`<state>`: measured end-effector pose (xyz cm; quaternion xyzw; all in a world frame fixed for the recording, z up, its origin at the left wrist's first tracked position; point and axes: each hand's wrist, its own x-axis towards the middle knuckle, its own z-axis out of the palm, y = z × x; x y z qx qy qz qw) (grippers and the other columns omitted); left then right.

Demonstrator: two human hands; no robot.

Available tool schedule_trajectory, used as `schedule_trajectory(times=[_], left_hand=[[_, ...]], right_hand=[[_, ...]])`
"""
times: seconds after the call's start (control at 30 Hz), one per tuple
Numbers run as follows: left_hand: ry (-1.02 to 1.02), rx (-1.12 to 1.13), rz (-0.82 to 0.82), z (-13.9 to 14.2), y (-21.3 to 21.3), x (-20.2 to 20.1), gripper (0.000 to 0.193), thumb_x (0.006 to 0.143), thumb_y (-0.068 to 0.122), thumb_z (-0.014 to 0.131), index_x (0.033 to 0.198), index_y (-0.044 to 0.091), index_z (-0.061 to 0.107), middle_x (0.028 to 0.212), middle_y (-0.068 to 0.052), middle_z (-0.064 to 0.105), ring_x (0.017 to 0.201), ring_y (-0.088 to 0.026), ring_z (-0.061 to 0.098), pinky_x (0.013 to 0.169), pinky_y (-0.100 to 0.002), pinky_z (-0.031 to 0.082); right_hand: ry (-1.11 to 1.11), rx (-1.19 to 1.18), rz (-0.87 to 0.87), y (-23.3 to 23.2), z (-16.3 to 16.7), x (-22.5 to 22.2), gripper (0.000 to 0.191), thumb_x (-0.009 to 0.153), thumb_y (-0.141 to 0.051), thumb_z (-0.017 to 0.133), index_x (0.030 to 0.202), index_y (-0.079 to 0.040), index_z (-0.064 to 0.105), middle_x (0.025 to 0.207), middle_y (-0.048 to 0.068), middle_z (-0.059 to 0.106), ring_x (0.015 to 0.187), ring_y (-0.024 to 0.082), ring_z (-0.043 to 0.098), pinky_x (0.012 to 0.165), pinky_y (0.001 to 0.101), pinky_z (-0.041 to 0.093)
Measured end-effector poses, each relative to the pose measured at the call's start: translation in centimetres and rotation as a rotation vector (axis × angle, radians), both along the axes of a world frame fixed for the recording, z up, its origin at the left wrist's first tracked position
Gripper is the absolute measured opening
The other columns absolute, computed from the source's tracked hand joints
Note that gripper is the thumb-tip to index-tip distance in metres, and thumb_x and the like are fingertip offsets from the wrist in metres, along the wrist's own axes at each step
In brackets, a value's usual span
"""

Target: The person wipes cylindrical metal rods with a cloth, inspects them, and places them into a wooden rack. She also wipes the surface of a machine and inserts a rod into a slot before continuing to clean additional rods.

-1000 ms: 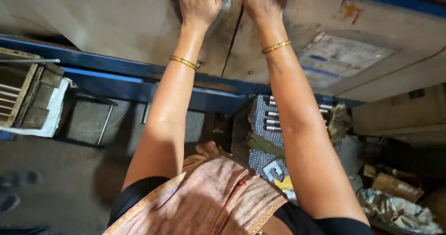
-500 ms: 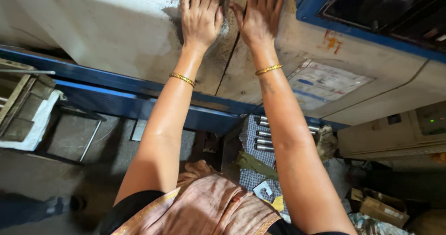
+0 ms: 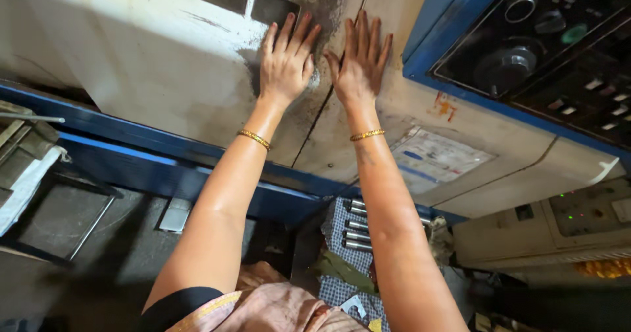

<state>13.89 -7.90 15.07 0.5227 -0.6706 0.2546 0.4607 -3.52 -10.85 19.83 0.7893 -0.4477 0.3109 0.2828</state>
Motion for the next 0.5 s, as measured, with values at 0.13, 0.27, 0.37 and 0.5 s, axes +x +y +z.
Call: schedule_trajectory(times=[0.13, 0.27, 0.37, 0.5], left_hand=[[0.006, -0.02, -0.013, 0.04, -0.09, -0.2, 0.055, 0.102, 0.025, 0.056, 0.156, 0.014, 0.051, 0.165, -0.008, 0.04, 0.154, -0.03, 0.032, 0.128, -0.053, 0.017], [0.004, -0.009, -0.017, -0.01, -0.18, -0.23, 0.055, 0.102, 0.025, 0.056, 0.156, 0.014, 0.051, 0.165, -0.008, 0.04, 0.154, -0.031, 0.032, 0.128, -0.053, 0.017], [0.004, 0.001, -0.019, 0.0, -0.19, -0.31, 0.055, 0.102, 0.026, 0.055, 0.156, 0.014, 0.051, 0.165, -0.009, 0.041, 0.154, -0.031, 0.032, 0.128, -0.053, 0.016], [0.007, 0.009, -0.014, 0.05, -0.12, -0.36, 0.055, 0.102, 0.026, 0.055, 0.156, 0.014, 0.051, 0.166, -0.009, 0.04, 0.154, -0.031, 0.032, 0.128, -0.053, 0.016]], right_hand=[[-0.004, 0.039, -0.02, -0.12, 0.09, -0.18, 0.075, 0.106, -0.063, 0.046, 0.158, -0.009, 0.043, 0.168, 0.011, 0.027, 0.156, 0.035, 0.017, 0.126, 0.0592, 0.008], [0.001, 0.012, -0.017, -0.24, 0.07, -0.33, 0.075, 0.106, -0.063, 0.046, 0.158, -0.01, 0.043, 0.168, 0.01, 0.027, 0.156, 0.035, 0.017, 0.126, 0.0592, 0.008], [0.001, 0.002, -0.018, -0.29, 0.03, -0.43, 0.075, 0.107, -0.063, 0.045, 0.159, -0.01, 0.042, 0.169, 0.01, 0.027, 0.157, 0.034, 0.017, 0.127, 0.0589, 0.008], [0.005, 0.005, -0.029, -0.28, 0.03, -0.42, 0.074, 0.107, -0.063, 0.045, 0.159, -0.01, 0.042, 0.169, 0.01, 0.027, 0.157, 0.034, 0.017, 0.127, 0.0587, 0.007]])
